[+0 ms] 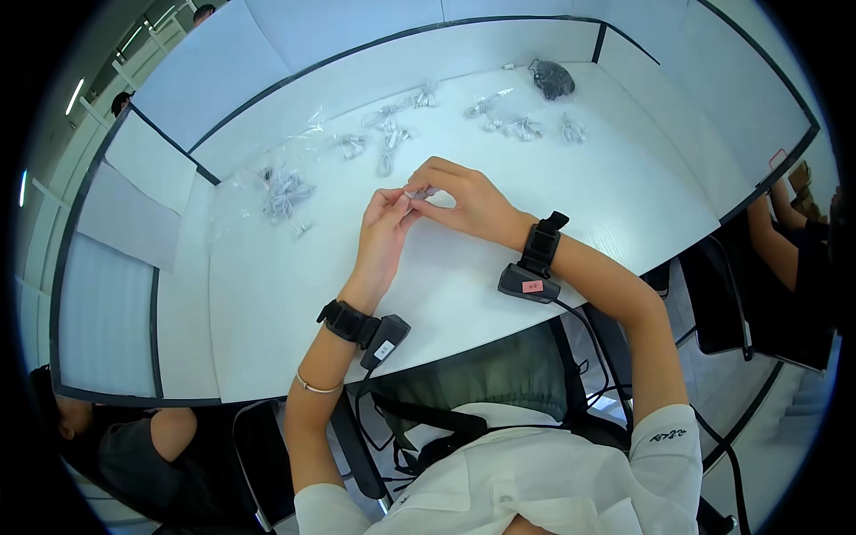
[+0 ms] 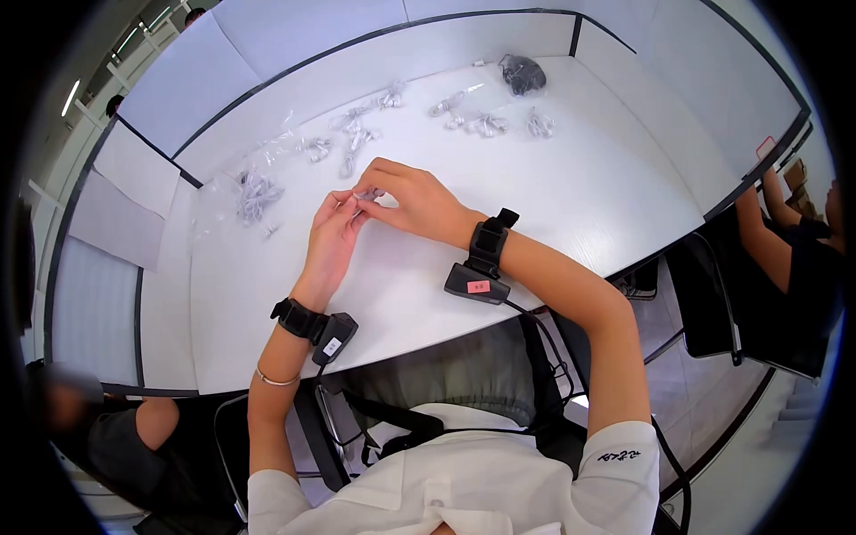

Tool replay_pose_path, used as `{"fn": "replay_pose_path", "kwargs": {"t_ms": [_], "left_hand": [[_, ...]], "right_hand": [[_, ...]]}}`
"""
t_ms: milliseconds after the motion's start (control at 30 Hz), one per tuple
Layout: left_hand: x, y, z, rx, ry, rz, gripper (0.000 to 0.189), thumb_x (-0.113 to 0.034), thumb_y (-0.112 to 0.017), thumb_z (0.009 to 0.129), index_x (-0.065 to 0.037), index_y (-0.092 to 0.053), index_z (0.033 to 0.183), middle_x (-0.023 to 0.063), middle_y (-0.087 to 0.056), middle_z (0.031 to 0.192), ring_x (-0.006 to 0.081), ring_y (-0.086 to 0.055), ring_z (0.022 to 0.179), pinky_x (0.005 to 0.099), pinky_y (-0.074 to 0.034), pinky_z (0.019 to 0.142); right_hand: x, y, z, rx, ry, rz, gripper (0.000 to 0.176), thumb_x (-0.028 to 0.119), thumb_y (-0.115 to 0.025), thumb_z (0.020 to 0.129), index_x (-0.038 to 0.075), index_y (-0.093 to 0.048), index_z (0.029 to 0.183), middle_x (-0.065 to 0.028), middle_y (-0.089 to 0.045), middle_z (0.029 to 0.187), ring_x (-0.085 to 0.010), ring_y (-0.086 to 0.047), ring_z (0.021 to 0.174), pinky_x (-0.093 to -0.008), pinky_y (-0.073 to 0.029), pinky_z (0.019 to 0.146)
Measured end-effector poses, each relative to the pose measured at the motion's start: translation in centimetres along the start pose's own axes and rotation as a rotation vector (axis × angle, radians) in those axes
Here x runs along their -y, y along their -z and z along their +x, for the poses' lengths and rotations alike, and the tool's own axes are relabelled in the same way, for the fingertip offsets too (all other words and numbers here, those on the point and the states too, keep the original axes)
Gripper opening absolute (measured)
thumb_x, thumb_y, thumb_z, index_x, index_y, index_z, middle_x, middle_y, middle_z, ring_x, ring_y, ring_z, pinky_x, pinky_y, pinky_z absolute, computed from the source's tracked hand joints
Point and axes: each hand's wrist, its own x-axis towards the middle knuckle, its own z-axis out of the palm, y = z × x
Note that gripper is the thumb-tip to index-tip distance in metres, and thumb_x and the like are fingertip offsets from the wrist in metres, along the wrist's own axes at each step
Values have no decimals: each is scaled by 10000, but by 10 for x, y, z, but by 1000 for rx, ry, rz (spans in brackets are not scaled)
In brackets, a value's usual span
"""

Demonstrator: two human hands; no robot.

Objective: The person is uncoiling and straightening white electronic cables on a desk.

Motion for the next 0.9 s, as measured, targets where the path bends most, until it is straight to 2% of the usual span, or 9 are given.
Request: {"fn": "replay_pose_path", "kwargs": {"t_ms": [100,400,700,900], "left_hand": [[2,-2,1,8,-34,13,127,-133,-447,943,-27,-465,1011,104,-551,1065,159,-521,1025,335,-393,956],[2,-9,-1,-42,-77,35,150,-129,-443,947,-11,-467,1036,118,-549,1100,169,-541,1026,331,-419,929],[2,-11,-2,-82,-69,72,276,-151,-469,941,39,-467,1141,116,-579,1078,166,-566,982,325,-440,912],[-2,-11,-1,-54,-109,105,285,-168,-489,936,51,-492,1119,125,-587,1071,168,-578,956,321,-450,900]], "right_hand": [[4,-2,0,-16,-23,-10,155,70,-625,800,36,-595,948,-72,-589,911,-199,-604,802,-289,-492,729],[4,-8,-2,-63,-18,-19,171,28,-600,782,29,-586,953,-85,-601,891,-209,-611,801,-296,-498,729],[1,-10,-2,-83,-26,23,178,3,-591,787,22,-614,963,-84,-602,906,-190,-610,809,-279,-497,730],[1,-12,-1,-134,-28,107,156,-5,-588,802,15,-616,954,-74,-562,897,-175,-603,815,-261,-487,721]]}}
